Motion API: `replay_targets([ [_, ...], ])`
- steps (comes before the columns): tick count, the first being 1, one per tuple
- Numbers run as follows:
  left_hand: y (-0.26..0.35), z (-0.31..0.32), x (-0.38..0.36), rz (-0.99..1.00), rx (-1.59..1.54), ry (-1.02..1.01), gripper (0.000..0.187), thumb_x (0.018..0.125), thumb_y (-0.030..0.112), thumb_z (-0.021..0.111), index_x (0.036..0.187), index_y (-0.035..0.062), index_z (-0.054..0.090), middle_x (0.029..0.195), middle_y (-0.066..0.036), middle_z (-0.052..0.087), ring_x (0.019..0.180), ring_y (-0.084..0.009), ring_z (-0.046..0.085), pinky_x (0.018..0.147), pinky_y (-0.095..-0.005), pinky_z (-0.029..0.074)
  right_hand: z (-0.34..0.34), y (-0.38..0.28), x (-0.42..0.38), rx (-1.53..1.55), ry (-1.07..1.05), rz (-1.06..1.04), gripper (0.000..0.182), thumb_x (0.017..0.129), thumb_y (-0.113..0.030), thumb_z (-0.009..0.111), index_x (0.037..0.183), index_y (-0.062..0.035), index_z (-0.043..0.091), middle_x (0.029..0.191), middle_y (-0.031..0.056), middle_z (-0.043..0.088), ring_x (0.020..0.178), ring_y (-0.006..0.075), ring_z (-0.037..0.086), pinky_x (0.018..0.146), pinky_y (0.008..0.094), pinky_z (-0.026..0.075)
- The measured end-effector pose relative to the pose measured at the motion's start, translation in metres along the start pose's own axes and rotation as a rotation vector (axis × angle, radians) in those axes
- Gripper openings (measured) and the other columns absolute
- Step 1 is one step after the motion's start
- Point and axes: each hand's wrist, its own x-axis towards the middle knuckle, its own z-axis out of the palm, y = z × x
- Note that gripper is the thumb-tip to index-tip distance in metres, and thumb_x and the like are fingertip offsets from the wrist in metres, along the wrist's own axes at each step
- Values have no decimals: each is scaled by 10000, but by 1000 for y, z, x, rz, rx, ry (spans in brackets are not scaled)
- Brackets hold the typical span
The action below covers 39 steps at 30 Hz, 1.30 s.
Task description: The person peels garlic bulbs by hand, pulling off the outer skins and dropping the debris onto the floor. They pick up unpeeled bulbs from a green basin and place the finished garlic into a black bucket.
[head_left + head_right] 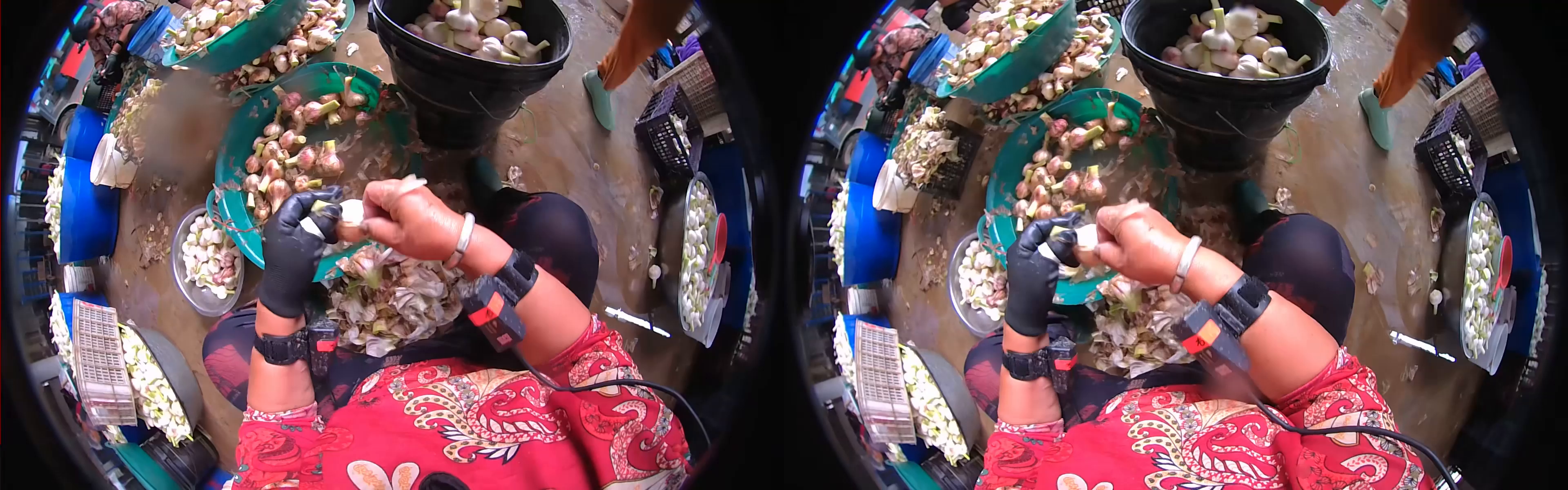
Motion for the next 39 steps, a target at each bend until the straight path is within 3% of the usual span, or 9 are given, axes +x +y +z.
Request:
replay_targets([
  [6,-20,-30,23,-9,-613,117,305,957,251,509,1095,-11,580,954,-98,654,794,-190,649,654,-295,531,27,26,-32,-425,-433,121,108,698,-89,601,794,-56,636,797,170,650,775,353,632,694,409,521],
  [11,-17,-11,10,55,-182,6,230,913,202,579,971,-14,628,811,-74,647,667,-141,619,596,-263,504,7,11,-3,365,237,240,222,726,-107,723,913,-22,640,741,44,640,713,120,609,644,272,504],
  [19,-1,2,5,-75,-193,-52,205,858,187,642,931,-5,647,789,-42,643,614,-107,582,577,-239,470,-13,10,2,476,-85,354,190,734,-43,756,861,-48,614,743,-42,566,697,41,512,623,214,441],
  [25,2,3,1,-129,-49,-110,133,833,145,650,885,23,660,749,-2,617,623,-69,542,546,-218,430,-14,6,-1,295,-233,239,190,711,-48,747,778,-19,571,663,3,535,650,90,490,593,272,424],
  [29,-10,1,1,-59,-10,-79,154,867,171,610,889,22,644,741,1,607,600,-65,530,530,-215,422,-10,-5,-1,86,-265,93,148,696,-95,686,737,-8,573,676,173,586,650,306,584,607,365,464],
  [32,-42,-3,10,-99,-516,15,258,941,251,496,959,16,602,847,-43,624,730,-111,588,642,-252,485,7,-5,-7,52,-80,-160,49,702,-42,600,723,-10,569,700,212,583,691,411,579,584,436,467],
  [36,-81,-33,31,-298,-1140,-64,396,940,346,512,1143,11,574,1047,-129,640,924,-267,629,821,-364,522,-9,-6,-22,57,-200,-37,52,662,-27,569,692,-4,533,656,186,564,631,371,584,562,405,460],
  [37,-76,-28,23,-102,-855,15,398,939,338,515,1158,9,565,1075,-128,634,941,-262,632,833,-371,524,-19,-4,-20,61,-69,-16,57,656,-35,575,683,-2,538,648,186,568,617,354,591,549,391,455],
  [39,-78,-31,36,-286,-911,-5,409,941,334,515,1187,8,545,1118,-130,622,994,-256,623,845,-384,524,-38,-5,-16,-62,-26,117,55,652,-39,584,675,0,552,650,192,576,617,356,594,551,398,462],
])
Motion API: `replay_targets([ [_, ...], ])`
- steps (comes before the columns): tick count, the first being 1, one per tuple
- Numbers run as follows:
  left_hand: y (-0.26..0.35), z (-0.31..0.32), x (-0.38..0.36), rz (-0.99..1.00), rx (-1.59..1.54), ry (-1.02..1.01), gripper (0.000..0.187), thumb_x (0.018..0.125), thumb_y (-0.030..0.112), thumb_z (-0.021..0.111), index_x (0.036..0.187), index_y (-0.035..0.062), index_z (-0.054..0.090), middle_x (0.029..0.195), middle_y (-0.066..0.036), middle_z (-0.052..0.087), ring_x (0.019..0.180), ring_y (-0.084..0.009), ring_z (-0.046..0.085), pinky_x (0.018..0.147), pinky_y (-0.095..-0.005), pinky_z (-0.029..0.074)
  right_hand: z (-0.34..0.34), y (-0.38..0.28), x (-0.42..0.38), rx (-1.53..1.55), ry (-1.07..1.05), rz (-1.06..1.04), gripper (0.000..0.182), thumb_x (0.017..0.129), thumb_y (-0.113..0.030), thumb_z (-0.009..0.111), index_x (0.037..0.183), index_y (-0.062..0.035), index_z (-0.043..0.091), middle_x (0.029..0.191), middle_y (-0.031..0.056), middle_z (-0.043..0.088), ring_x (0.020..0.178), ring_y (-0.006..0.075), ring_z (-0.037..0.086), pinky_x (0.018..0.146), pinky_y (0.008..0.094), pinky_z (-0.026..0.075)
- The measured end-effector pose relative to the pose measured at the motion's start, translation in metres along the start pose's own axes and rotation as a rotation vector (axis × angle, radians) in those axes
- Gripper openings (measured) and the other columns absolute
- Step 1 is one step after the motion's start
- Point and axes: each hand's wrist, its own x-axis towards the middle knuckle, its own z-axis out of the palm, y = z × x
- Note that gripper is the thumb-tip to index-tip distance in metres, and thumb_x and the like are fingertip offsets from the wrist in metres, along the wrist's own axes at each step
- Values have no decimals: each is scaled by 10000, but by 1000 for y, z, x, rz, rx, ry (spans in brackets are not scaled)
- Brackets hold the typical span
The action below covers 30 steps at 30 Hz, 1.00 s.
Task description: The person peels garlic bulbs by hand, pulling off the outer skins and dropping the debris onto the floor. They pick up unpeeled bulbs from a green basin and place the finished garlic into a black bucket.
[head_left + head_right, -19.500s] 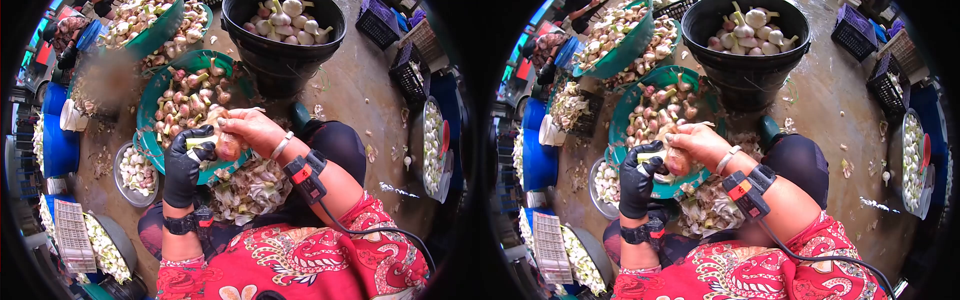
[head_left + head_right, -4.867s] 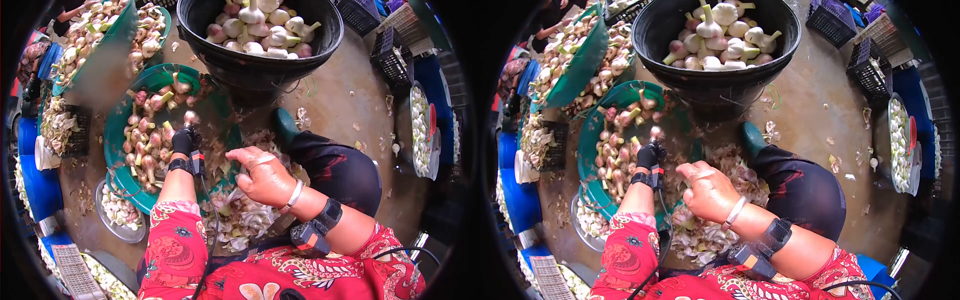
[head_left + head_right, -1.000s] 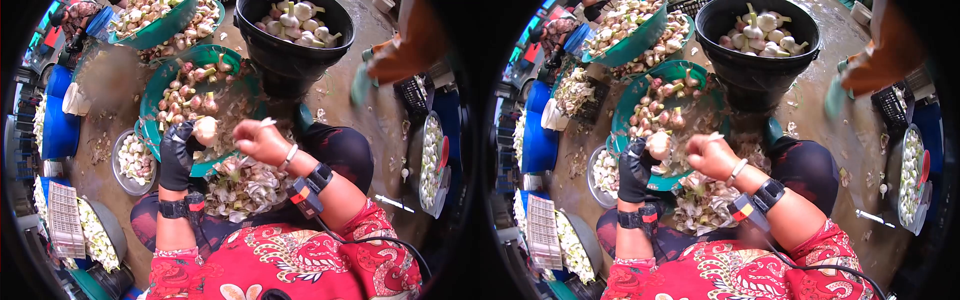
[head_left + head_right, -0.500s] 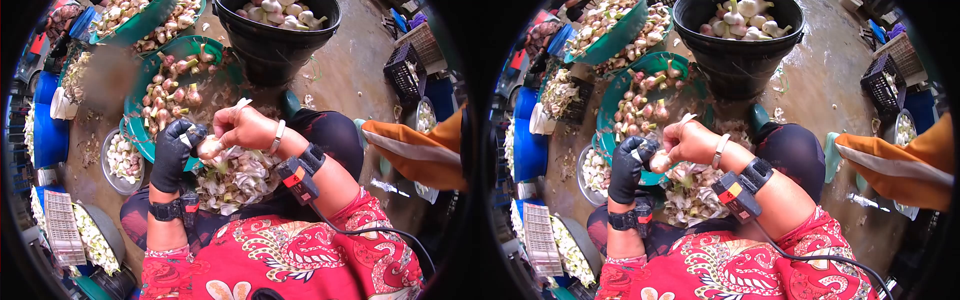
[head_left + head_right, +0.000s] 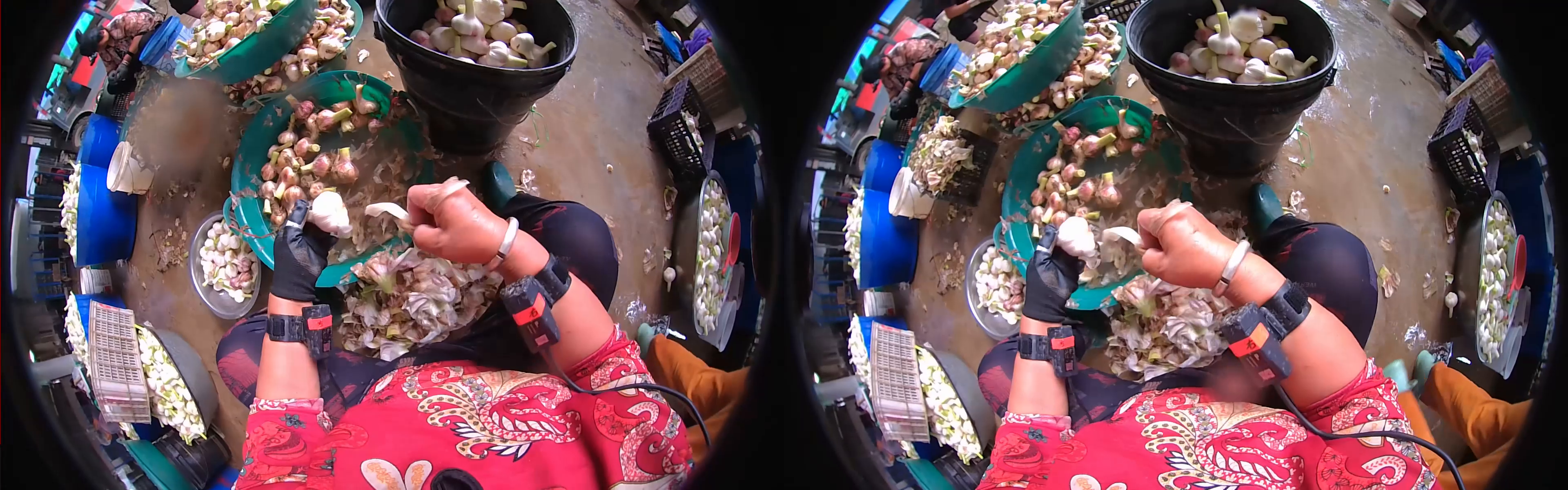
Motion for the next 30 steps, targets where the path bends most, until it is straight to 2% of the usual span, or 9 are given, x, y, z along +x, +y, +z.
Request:
replay_targets([
  [4,36,85,19,157,25,-136,373,960,278,491,1180,-20,527,1198,-147,576,1072,-269,589,924,-415,500,29,21,-13,-346,-587,6,141,645,-89,621,761,-37,683,789,188,649,797,361,639,692,402,514],
  [6,74,144,14,283,79,-435,338,974,231,476,1198,-19,512,1127,-151,593,1038,-249,595,908,-404,510,37,30,-14,-374,-606,51,191,655,-90,602,807,-46,708,857,179,666,840,362,642,719,397,523],
  [10,68,85,69,563,805,-451,355,991,244,442,1213,-24,512,1087,-117,605,940,-182,620,833,-323,532,19,36,-7,-299,-153,-86,79,662,-46,569,703,-65,633,662,161,581,679,369,593,612,430,485],
  [13,-1,-8,108,119,790,-97,371,900,238,611,1173,-12,582,853,-13,617,695,-71,545,626,-219,461,24,45,-9,-170,49,-107,87,677,-37,562,744,-55,614,623,175,550,657,382,580,614,444,486],
  [16,-42,-48,147,148,1296,39,533,858,188,625,1298,-61,458,1212,-226,581,1123,-278,561,948,-347,428,22,40,-4,-185,12,2,126,726,-48,560,828,-31,632,678,184,588,672,375,597,620,445,487],
  [20,-46,-70,240,373,1514,155,736,795,279,672,1402,28,341,1272,-266,517,1171,-374,518,989,-386,402,23,43,2,-144,11,207,393,744,-52,553,1135,-48,589,934,213,628,865,377,614,757,411,511],
  [23,-34,-57,269,57,1713,245,831,744,270,726,1396,-27,305,1271,-274,512,1172,-346,523,959,-356,418,24,41,10,-211,-11,343,450,749,-78,584,1196,-50,548,1098,223,583,922,390,599,800,410,507],
  [27,-51,-110,283,-131,1612,-7,525,665,351,776,1038,8,638,964,-195,667,926,-327,628,825,-359,481,27,47,19,-129,-23,331,436,766,-115,617,1189,-38,546,1100,225,581,945,387,592,819,410,500],
  [30,-53,-106,232,-59,1033,-113,244,821,208,668,981,24,658,883,-95,673,784,-180,616,710,-323,490,32,47,24,-127,107,224,425,773,-147,627,1166,-17,529,1016,227,576,899,407,587,777,441,490],
])
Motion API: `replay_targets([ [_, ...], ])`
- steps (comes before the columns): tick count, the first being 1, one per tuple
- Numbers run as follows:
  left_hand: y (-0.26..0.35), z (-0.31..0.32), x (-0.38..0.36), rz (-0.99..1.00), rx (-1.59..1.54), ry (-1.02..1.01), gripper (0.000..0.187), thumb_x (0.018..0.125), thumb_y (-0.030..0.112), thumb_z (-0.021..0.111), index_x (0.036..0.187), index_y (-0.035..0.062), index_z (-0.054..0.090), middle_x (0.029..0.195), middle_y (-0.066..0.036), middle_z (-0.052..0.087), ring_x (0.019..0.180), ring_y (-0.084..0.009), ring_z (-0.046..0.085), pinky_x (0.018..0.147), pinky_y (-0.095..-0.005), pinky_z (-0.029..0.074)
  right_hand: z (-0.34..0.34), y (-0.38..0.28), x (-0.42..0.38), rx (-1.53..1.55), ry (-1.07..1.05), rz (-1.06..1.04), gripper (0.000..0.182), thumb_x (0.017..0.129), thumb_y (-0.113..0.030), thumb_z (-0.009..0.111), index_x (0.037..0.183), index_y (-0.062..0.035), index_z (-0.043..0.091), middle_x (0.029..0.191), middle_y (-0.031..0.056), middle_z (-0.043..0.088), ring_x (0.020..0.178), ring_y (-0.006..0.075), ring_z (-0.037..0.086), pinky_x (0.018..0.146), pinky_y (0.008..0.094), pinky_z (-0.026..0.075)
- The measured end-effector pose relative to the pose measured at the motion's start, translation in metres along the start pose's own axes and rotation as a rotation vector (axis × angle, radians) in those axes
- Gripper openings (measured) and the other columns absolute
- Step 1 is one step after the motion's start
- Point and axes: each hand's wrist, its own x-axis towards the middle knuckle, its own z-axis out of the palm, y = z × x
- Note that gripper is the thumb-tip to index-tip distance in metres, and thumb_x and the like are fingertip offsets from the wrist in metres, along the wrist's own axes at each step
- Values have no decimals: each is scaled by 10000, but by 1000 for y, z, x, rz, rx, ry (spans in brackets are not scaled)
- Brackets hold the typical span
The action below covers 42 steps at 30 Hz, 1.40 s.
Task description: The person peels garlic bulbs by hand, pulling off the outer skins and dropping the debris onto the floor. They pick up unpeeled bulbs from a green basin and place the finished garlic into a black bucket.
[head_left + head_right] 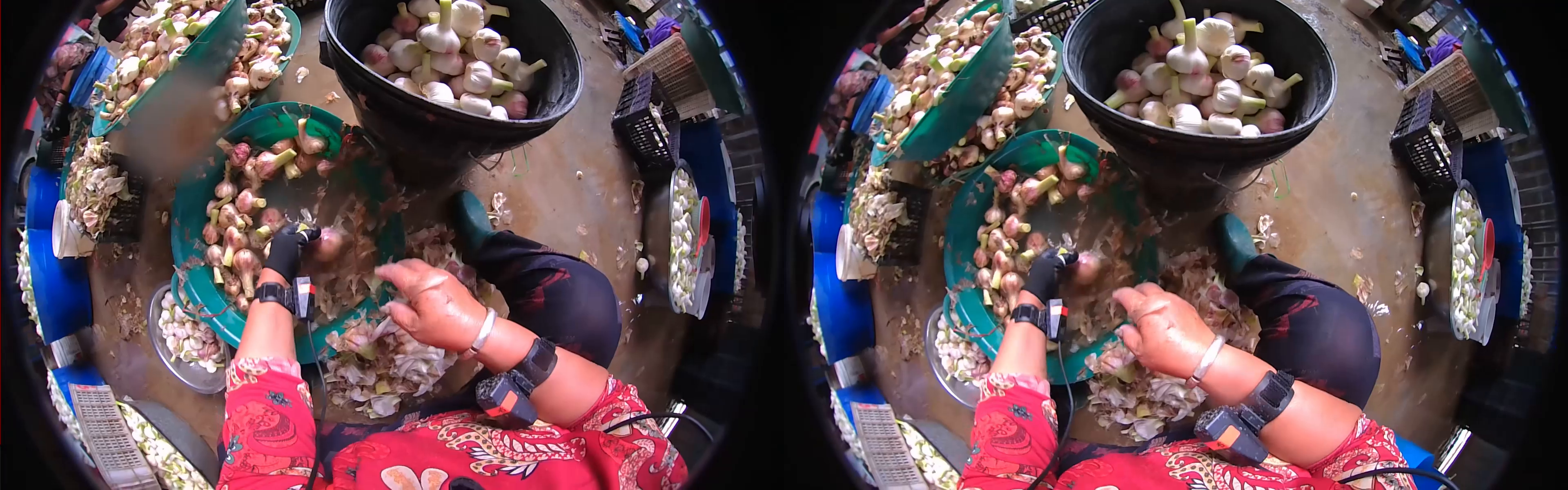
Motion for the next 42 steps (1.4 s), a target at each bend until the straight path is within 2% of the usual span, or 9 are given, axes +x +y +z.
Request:
replay_targets([
  [4,60,20,-67,326,-162,-55,300,958,246,499,1122,18,606,1006,-41,643,885,-136,600,761,-262,479,8,-9,5,115,96,-9,827,718,-236,723,1397,-50,290,1262,277,446,1157,419,474,975,421,408],
  [7,150,48,-144,78,-705,-164,317,959,273,502,1078,1,614,875,-10,629,755,-98,577,683,-244,463,21,-17,8,225,115,-59,1071,674,-300,796,1465,-92,105,1385,279,284,1256,428,371,1041,422,340],
  [11,181,66,-209,213,-455,13,248,976,218,484,980,15,627,759,33,571,634,-39,474,562,-204,393,29,-29,8,580,289,-93,673,706,-213,772,1257,-88,405,1063,154,605,950,277,621,844,368,493],
  [22,197,55,-274,465,-53,125,196,888,4,493,1044,-32,608,910,-63,645,797,-125,626,677,-256,510,10,-62,-8,1133,-46,27,513,850,-321,680,1206,-50,430,1039,76,572,825,133,592,619,252,511],
  [23,195,49,-271,797,597,225,198,924,49,466,1039,-44,598,885,-80,637,789,-136,626,678,-264,511,11,-59,-4,1180,-64,55,498,853,-373,670,1156,-36,463,1011,81,581,786,125,588,566,242,492],
  [27,194,61,-264,388,-326,111,175,936,49,480,995,-24,628,862,-92,640,793,-151,623,680,-283,512,13,-58,-3,1069,-13,94,526,847,-412,670,1161,-44,463,982,73,590,778,114,584,569,235,484],
  [32,186,68,-257,348,-263,162,155,879,10,519,971,-20,640,851,-83,651,777,-151,624,688,-282,509,18,-53,-4,933,110,37,486,847,-382,640,1110,-4,487,916,89,609,760,125,589,601,275,500],
  [38,162,61,-250,591,371,364,280,750,-59,524,990,14,648,877,-83,658,816,-200,641,736,-303,505,9,-50,-6,1331,-487,465,378,881,-355,504,1079,-39,570,852,122,646,557,205,598,432,259,417],
  [42,162,64,-254,485,191,297,289,793,-40,512,1058,10,616,945,-61,644,861,-162,623,758,-291,511,10,-43,-6,1482,-620,487,370,881,-334,494,1073,-25,559,836,111,635,573,220,600,427,270,417],
])
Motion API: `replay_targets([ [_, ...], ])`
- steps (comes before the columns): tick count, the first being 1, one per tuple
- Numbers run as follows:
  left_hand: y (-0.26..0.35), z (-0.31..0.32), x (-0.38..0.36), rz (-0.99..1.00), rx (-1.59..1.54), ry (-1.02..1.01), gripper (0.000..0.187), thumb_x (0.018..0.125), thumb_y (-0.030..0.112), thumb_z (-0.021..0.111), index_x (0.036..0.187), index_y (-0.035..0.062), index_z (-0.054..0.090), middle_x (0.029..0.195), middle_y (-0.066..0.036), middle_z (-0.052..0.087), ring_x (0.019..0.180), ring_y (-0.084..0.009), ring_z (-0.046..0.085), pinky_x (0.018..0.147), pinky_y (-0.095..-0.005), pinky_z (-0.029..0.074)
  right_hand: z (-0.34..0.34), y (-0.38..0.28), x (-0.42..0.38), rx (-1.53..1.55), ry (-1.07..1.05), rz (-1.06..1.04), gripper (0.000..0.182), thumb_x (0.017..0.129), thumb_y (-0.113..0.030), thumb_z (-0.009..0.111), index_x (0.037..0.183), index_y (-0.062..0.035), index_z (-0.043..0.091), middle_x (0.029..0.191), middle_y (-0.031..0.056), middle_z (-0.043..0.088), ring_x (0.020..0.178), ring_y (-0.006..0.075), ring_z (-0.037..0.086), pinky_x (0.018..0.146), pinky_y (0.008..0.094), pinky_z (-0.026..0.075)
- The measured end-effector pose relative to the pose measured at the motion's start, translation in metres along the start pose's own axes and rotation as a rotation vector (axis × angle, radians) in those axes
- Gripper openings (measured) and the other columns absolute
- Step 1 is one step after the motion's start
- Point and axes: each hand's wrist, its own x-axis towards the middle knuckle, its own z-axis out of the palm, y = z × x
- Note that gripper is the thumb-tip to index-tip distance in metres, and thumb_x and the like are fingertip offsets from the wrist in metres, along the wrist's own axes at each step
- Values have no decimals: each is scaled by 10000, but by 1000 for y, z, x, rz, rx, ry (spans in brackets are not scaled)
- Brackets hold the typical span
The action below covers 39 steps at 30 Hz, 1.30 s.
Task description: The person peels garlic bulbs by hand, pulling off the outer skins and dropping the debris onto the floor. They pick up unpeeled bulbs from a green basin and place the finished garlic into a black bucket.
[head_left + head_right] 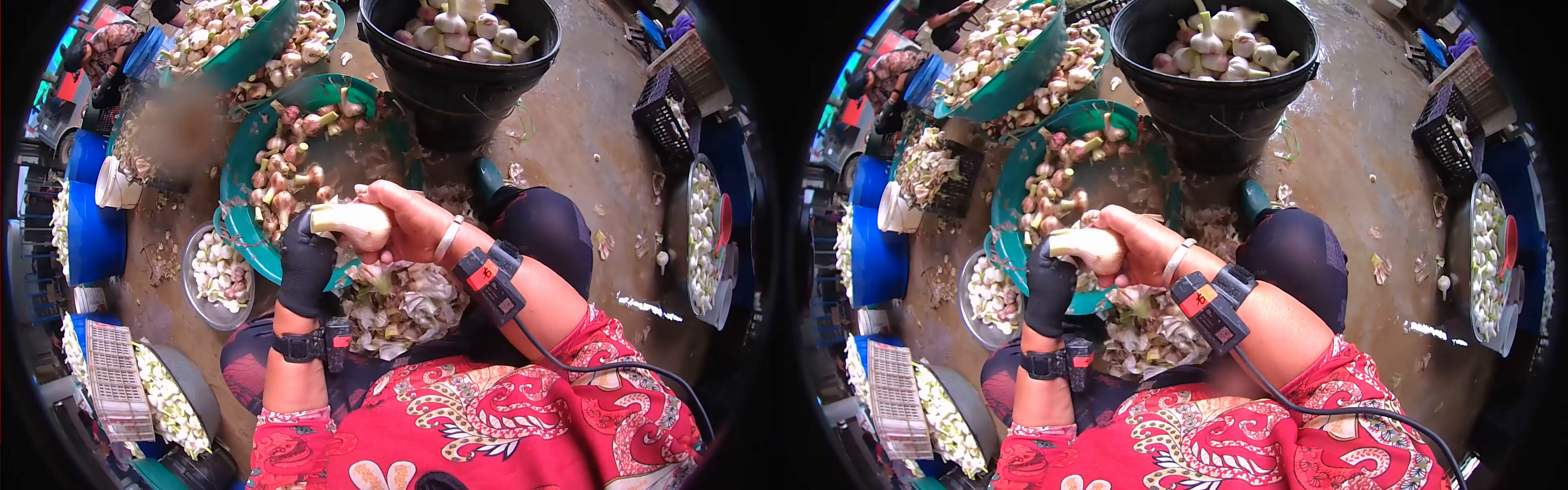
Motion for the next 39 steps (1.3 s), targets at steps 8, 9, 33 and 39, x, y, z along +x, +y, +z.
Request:
replay_targets([
  [8,39,-1,-2,-204,-711,-22,277,914,76,503,1176,-4,548,1048,-48,612,894,-119,596,772,-270,499,2,3,4,-706,316,-614,425,789,-206,675,1147,-37,519,1047,75,588,966,149,578,860,280,467],
  [9,45,3,-2,-274,-916,5,280,900,53,512,1169,-11,552,1049,-51,619,889,-121,602,775,-272,497,3,5,3,-1037,343,-823,432,788,-205,673,1156,-43,517,1082,90,582,969,165,584,861,283,469],
  [33,-38,-33,-13,-378,-960,153,287,918,-7,479,1197,6,544,1090,-101,604,897,-147,603,747,-225,514,-39,-21,-38,-1500,350,-208,257,737,-5,577,986,-38,632,862,79,630,782,148,591,690,287,493],
  [39,-18,10,-6,-125,-471,40,326,920,14,467,1245,0,491,1182,-113,574,1008,-205,602,844,-316,519,-6,-7,-23,-1058,571,-697,199,665,-120,738,792,-30,614,634,95,604,569,155,591,521,291,461],
])
